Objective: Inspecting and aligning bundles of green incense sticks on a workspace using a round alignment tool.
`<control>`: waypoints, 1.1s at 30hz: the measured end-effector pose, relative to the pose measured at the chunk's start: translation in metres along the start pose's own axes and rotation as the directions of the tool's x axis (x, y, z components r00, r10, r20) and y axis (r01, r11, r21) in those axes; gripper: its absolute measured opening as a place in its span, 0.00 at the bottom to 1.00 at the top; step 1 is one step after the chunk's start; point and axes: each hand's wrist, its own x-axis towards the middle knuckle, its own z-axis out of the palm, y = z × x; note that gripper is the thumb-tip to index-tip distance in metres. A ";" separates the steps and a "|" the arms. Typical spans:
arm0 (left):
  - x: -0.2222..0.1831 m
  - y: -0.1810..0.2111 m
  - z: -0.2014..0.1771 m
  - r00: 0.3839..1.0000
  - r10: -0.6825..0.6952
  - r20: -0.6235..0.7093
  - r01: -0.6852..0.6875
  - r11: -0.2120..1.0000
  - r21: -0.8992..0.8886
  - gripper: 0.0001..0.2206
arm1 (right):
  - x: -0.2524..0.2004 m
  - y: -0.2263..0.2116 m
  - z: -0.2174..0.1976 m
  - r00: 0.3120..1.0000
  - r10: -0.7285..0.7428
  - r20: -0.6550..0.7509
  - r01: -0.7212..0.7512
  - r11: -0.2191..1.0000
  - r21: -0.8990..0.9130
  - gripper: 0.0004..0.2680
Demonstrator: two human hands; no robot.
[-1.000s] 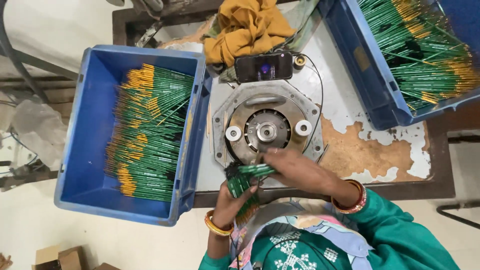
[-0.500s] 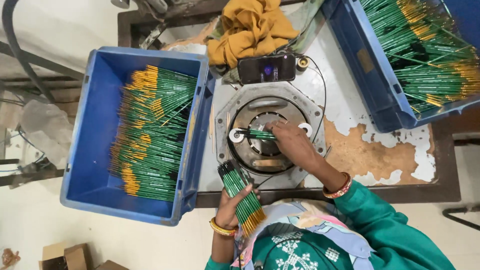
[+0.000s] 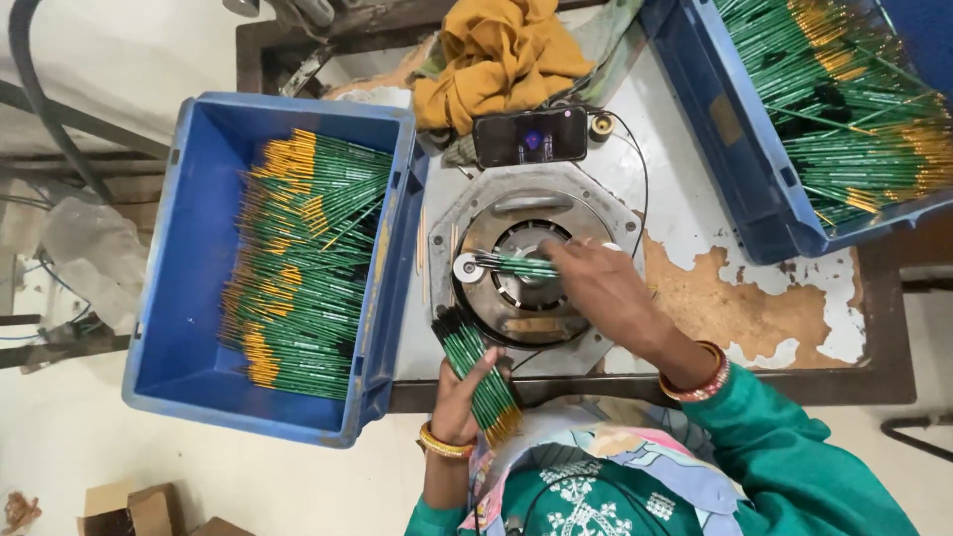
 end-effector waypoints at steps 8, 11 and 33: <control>-0.011 -0.002 0.007 0.988 -0.147 -0.038 0.143 0.985 -0.100 0.11 | 0.000 0.014 0.054 0.989 0.123 0.079 -0.128 0.990 0.052 0.11; -0.016 0.000 0.008 0.988 -0.140 0.058 0.145 0.985 -0.090 0.11 | -0.007 0.016 0.054 0.999 0.021 -0.040 -0.012 0.979 0.203 0.12; -0.013 -0.008 0.000 0.991 -0.132 0.035 0.135 0.985 -0.108 0.12 | 0.000 0.009 0.054 0.993 0.113 0.031 -0.113 0.993 0.022 0.12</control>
